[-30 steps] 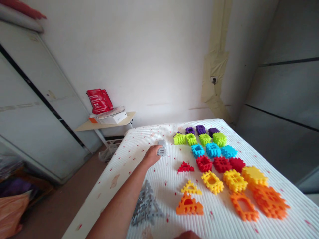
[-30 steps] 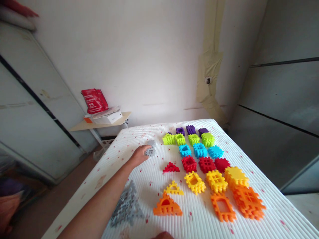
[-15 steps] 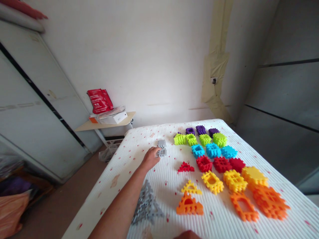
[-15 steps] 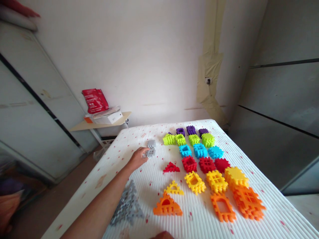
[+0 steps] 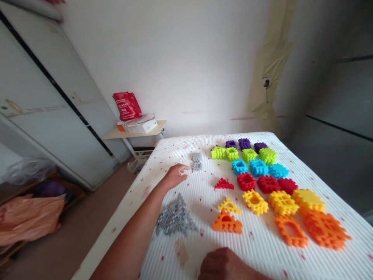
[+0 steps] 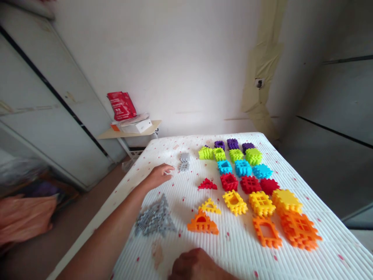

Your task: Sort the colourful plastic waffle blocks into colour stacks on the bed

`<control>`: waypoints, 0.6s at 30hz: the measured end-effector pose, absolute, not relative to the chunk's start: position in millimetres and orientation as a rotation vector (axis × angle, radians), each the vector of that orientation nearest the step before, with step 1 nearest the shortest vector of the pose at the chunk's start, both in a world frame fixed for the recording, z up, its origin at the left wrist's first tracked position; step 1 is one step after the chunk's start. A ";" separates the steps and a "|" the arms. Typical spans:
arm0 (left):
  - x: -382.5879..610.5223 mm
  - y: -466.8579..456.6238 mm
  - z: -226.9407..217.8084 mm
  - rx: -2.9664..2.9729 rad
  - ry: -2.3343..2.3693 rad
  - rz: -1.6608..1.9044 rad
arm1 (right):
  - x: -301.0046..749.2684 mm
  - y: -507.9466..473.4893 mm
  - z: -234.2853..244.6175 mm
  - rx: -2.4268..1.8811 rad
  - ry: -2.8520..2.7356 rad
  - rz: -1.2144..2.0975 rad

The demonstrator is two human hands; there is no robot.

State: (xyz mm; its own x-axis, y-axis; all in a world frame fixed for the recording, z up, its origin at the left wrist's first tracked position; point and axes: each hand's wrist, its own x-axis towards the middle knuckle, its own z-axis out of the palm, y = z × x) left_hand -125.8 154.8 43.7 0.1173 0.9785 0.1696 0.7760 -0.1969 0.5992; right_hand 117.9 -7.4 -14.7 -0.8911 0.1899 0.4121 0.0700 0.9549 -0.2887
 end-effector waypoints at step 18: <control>-175.9 34.0 4.1 1.659 2.009 1.360 | 77.3 -17.2 32.1 -0.584 -2.517 0.240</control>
State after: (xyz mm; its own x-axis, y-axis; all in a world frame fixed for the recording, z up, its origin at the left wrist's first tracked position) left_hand -175.9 34.0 4.1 -0.3485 0.8570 0.3796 0.6709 -0.0548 0.7395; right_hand 77.3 -17.2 32.1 -0.7603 0.4531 0.4654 0.3570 0.8901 -0.2833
